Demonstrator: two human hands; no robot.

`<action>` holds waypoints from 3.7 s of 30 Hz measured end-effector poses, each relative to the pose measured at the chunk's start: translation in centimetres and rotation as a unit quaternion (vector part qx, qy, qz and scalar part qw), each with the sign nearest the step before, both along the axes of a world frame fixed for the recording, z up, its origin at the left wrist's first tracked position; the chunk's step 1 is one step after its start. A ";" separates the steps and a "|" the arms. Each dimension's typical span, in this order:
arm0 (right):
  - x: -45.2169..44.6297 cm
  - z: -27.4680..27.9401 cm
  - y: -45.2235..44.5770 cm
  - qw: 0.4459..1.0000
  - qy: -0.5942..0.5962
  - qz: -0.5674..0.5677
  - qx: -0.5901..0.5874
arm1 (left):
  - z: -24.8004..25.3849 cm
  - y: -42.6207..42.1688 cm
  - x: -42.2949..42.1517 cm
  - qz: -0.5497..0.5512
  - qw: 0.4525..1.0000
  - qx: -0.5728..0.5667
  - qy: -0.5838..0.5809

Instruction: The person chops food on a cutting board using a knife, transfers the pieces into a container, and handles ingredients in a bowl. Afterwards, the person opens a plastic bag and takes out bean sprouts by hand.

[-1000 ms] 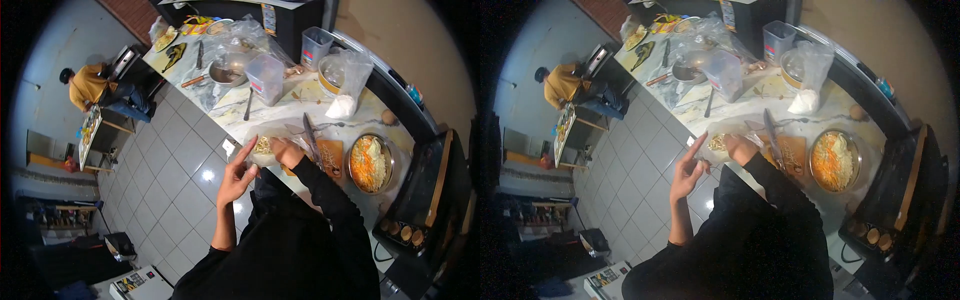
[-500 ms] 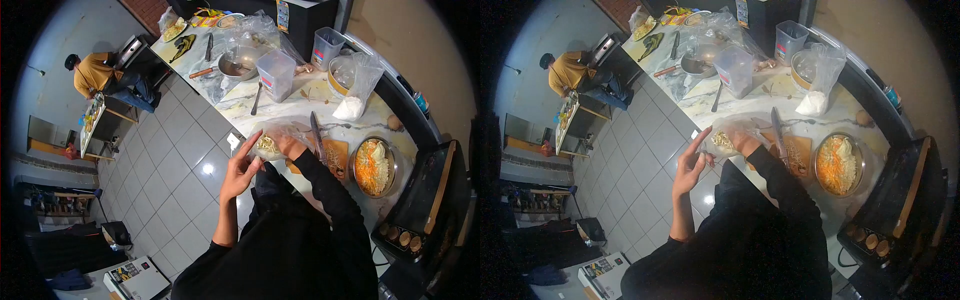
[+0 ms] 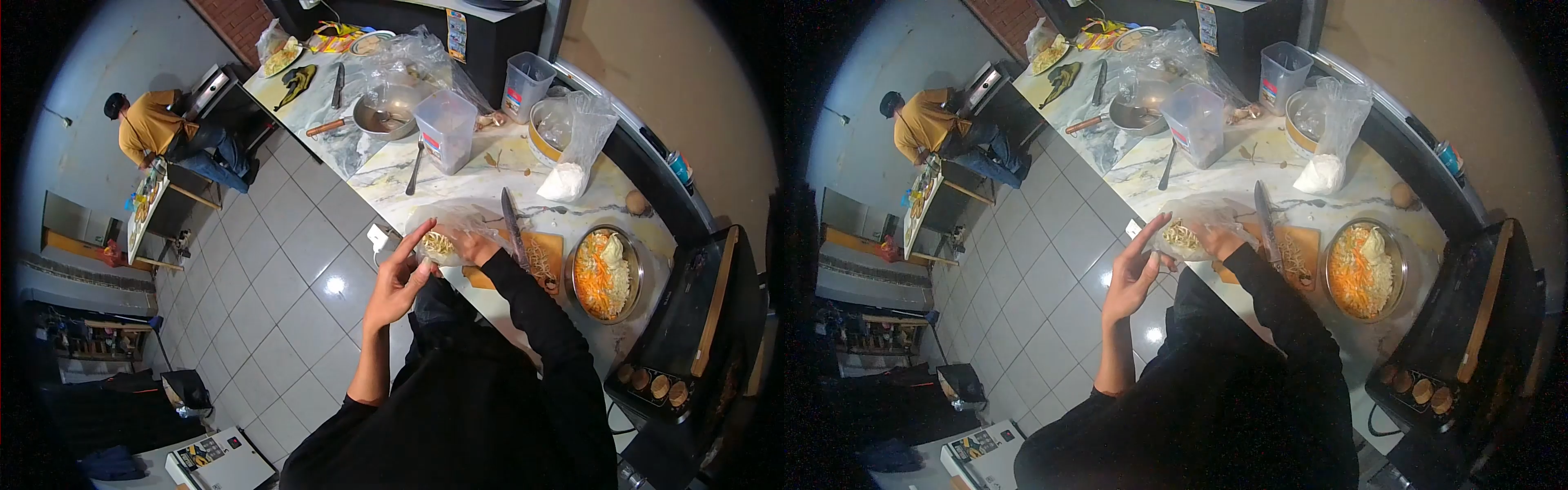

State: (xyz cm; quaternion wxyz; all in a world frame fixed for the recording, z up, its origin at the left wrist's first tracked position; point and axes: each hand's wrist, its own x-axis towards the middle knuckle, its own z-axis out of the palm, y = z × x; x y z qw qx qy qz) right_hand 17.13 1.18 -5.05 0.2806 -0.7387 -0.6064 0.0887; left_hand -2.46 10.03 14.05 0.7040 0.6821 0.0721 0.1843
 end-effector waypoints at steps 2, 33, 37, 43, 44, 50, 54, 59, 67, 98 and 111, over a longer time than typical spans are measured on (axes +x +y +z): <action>0.3 0.2 -0.6 0.999 0.028 -0.006 -0.020 | -0.1 0.0 0.0 0.000 1.000 -0.002 0.000; 1.6 13.2 -3.5 0.718 0.696 -0.014 0.008 | 0.0 0.7 1.6 -0.027 0.999 -0.001 -0.036; 2.2 15.3 -4.6 0.680 0.732 0.038 0.001 | -0.1 0.6 1.9 -0.034 0.999 0.002 -0.023; 2.5 17.9 -6.0 0.693 0.720 0.018 0.017 | -0.1 0.4 2.3 -0.027 0.999 0.001 -0.026; 2.5 17.9 -6.1 0.701 0.713 0.014 0.021 | 0.0 0.4 2.3 -0.031 0.999 0.004 -0.024; 2.1 16.8 -5.0 0.723 0.690 0.024 0.042 | 0.1 0.1 2.6 -0.032 0.999 0.000 -0.035; 1.9 17.1 -4.7 0.725 0.686 0.015 0.052 | 0.2 0.4 2.4 -0.033 0.999 -0.005 -0.039; 1.9 19.5 -5.5 0.720 0.690 0.006 0.078 | 0.2 0.5 2.3 -0.031 0.999 -0.006 -0.040; 2.1 22.3 -10.5 0.742 0.650 -0.061 0.152 | -0.1 0.6 2.1 -0.038 0.998 0.005 -0.042; -0.5 15.9 -17.3 0.921 0.051 -0.386 0.002 | 0.4 0.9 2.8 0.064 0.997 0.034 -0.034; -3.0 23.6 -11.8 0.953 0.189 -0.187 0.145 | 0.3 0.1 2.8 0.016 0.999 -0.001 -0.038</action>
